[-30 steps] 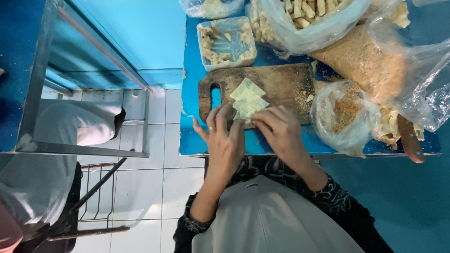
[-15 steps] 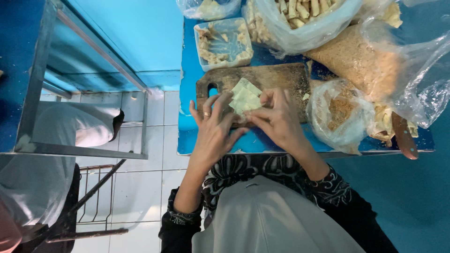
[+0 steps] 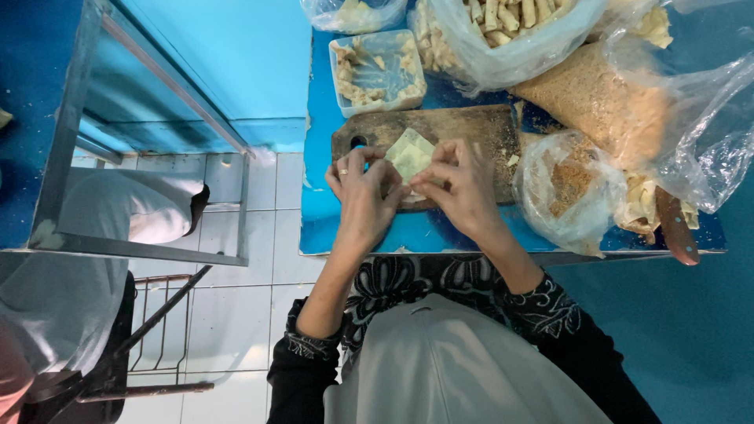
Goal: The person sits at a table and shapes small pieces of dough by hand, pinching and rolling each piece between the fingers into a short cylinder. The shaped pieces are placed into a plastic bag with other finished pieces, and new flat dough pieces are taken from a container to continue shaping.
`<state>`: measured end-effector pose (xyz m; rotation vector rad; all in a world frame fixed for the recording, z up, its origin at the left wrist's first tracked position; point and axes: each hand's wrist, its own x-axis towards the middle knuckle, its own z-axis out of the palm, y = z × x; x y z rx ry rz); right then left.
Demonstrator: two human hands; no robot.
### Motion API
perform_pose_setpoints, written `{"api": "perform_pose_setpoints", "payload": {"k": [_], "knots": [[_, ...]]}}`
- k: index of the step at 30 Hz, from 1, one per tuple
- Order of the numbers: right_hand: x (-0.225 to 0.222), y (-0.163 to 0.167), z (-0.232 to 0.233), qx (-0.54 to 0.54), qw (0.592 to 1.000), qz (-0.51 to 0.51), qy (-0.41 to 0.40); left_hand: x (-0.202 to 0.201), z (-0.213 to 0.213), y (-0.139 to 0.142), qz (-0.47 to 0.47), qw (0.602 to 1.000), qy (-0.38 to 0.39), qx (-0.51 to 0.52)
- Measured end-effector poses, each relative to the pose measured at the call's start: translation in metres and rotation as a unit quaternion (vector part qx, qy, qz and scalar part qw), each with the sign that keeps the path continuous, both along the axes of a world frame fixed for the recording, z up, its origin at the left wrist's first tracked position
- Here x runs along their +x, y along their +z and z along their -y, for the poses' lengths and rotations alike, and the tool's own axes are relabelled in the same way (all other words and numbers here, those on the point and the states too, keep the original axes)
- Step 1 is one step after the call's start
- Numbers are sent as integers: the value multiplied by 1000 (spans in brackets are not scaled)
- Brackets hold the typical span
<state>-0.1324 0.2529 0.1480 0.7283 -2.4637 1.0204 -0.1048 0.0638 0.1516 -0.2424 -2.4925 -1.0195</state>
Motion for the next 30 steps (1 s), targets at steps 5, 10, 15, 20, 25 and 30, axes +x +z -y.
{"api": "perform_pose_setpoints", "payload": {"k": [5,10,15,20,25,30], "knots": [[3,7,-9,57,997,-30,33,7,5,1,-85,993,-25,-77],[0,6,-9,66,998,-12,15,10,14,6,-82,988,-70,-113],[-15,2,-4,67,997,39,1,1,8,7,-70,986,-52,-140],[-5,0,0,14,1000,-4,8,0,1,2,-37,997,-19,-68],[2,1,1,27,999,-25,-9,5,1,-1,-57,998,17,-32],[-7,1,5,34,999,5,-29,8,0,-2,-77,996,4,-42]]}}
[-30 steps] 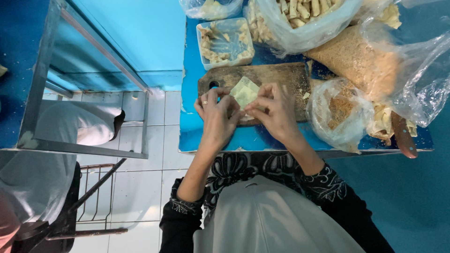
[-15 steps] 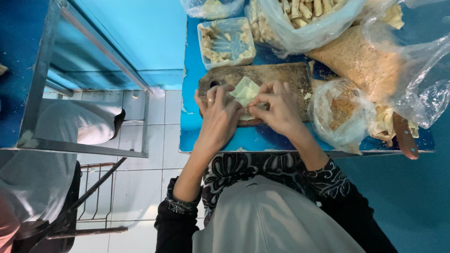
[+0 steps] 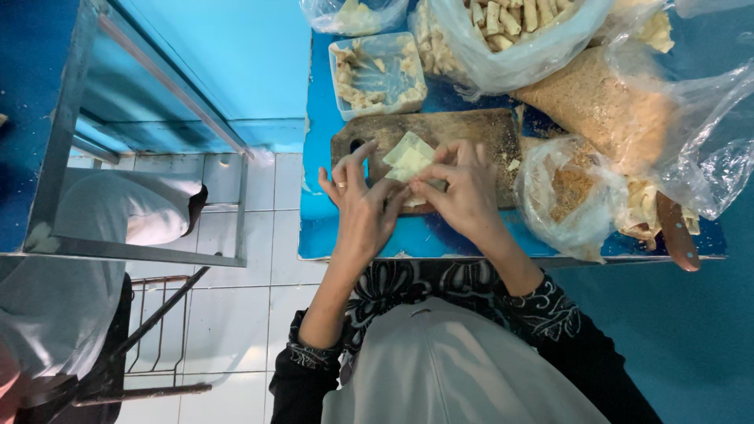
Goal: The person sits at a table and shapes small pieces of dough by hand, pinching and rolling each piece between the fingers into a short cylinder. The shaped pieces are placed into a plastic bag with other finished pieces, and new flat dough pieces are taken from a container to continue shaping.
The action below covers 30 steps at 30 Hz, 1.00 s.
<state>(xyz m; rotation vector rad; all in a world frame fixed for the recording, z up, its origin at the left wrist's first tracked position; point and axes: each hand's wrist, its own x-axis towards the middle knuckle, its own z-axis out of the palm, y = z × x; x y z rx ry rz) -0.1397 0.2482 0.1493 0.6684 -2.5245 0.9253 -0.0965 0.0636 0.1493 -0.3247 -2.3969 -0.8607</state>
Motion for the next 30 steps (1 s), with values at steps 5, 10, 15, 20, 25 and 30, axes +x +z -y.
{"api": "perform_pose_setpoints", "payload": {"k": [5,10,15,20,25,30], "knots": [[3,-1,1,-36,999,12,-4,0,-4,-2,-8,999,16,-44],[4,0,0,-9,1000,-15,-1,0,-6,-3,10,1000,19,-14],[-1,2,1,27,999,11,-21,1,-8,-4,-25,999,25,-20],[3,11,4,23,1000,-17,3,0,-10,-7,-12,998,41,-52],[1,15,17,95,995,-17,-24,3,-8,-7,18,999,45,-8],[-15,9,28,160,985,-49,-50,4,-9,-9,11,999,50,-3]]}}
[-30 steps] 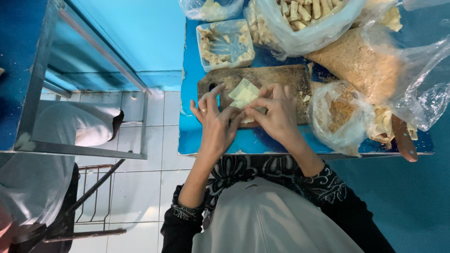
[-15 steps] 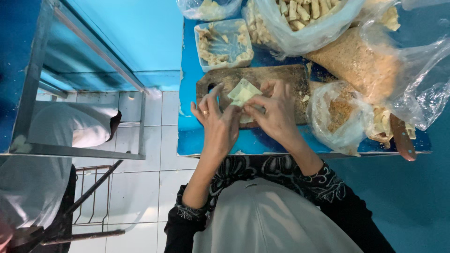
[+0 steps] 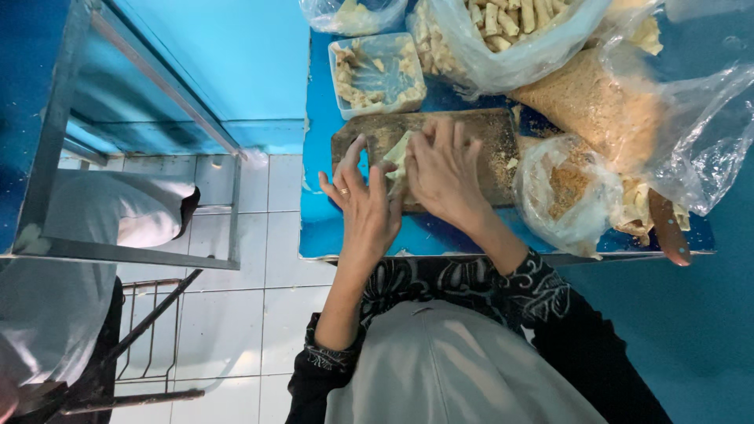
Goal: The person sits at a table and shapes small pieces of dough by hand, pinching and rolling each piece between the fingers into a short cylinder. The shaped pieces are placed into a plastic bag with other finished pieces, and new flat dough pieces are taken from a container to continue shaping.
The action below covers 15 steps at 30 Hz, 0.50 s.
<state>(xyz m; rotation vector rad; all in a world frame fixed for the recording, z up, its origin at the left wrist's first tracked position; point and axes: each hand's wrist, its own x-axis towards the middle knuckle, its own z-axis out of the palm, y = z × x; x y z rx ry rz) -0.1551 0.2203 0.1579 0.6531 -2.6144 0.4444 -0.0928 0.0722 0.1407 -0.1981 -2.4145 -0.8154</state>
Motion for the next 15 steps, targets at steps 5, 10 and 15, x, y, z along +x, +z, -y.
{"api": "perform_pose_setpoints", "payload": {"k": [5,10,15], "knots": [[-26,13,7,0,999,16,-34,0,1,-1,-15,1000,-5,1],[-23,40,-19,-75,995,59,23,0,2,-2,-22,1000,-5,18],[-2,45,-17,-39,993,-4,107,-2,1,0,-20,1000,-2,15]]}}
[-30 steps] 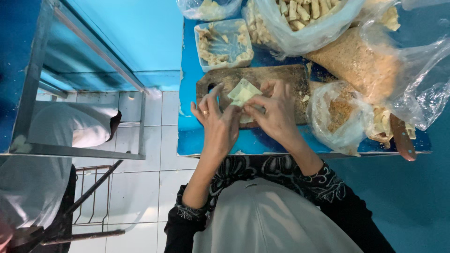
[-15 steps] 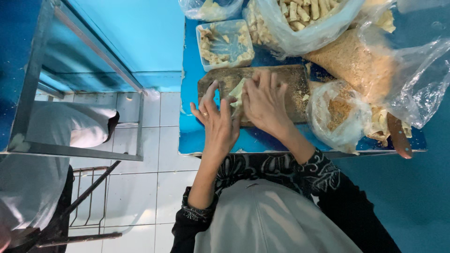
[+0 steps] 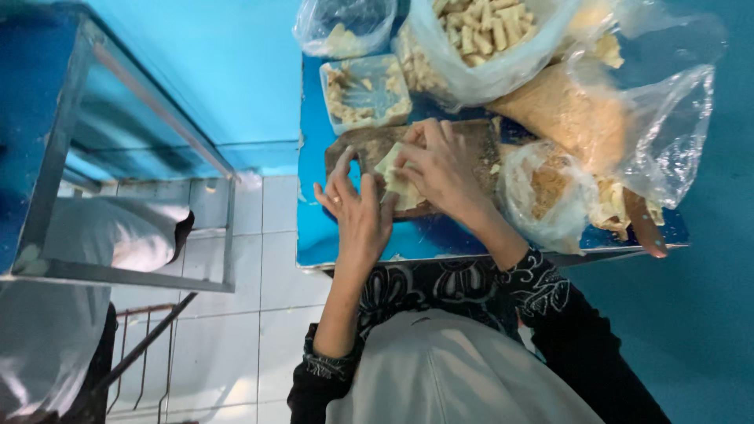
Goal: The person sits at a table and shapes small pieces of dough by hand, pinching and rolling each piece between the fingers into a short cylinder. The shaped pieces are placed into a plastic bag with other finished pieces, and new flat dough pieces are taken from a container to continue shaping.
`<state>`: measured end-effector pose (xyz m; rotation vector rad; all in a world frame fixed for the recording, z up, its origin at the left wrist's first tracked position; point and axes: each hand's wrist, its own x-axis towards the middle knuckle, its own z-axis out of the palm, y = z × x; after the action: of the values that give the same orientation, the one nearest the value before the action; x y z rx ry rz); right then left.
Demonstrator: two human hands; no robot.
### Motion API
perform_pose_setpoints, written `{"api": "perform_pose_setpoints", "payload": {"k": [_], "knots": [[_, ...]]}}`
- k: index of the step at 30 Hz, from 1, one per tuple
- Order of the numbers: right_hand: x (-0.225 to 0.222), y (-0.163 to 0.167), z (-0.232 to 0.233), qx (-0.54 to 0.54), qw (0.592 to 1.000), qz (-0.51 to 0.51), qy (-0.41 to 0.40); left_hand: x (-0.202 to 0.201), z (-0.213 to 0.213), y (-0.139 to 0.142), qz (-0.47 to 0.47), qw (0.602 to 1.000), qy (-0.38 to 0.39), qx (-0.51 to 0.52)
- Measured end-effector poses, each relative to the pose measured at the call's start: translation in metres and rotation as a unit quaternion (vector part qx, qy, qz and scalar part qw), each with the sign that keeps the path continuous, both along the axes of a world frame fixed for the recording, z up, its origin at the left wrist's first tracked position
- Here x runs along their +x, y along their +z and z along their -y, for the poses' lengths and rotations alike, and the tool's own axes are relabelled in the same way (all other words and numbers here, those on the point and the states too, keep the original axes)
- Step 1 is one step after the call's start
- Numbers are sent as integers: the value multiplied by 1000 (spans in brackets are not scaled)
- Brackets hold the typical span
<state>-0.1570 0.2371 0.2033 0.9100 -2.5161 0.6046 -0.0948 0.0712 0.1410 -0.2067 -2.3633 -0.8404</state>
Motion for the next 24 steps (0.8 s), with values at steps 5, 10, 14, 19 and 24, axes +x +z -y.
{"api": "perform_pose_setpoints", "payload": {"k": [5,10,14,19,24], "knots": [[-5,32,-23,-251,962,96,48,0,0,5,-7,1000,-4,-13],[-50,97,-68,-134,963,-166,-166,1,-2,7,-17,999,1,-50],[-75,121,-82,-142,974,-120,-129,2,-5,6,-22,998,13,-60],[6,85,-140,-224,972,17,-66,8,-3,6,-25,999,17,-40],[44,13,-152,-6,966,197,-169,19,0,7,-7,995,96,14]]}}
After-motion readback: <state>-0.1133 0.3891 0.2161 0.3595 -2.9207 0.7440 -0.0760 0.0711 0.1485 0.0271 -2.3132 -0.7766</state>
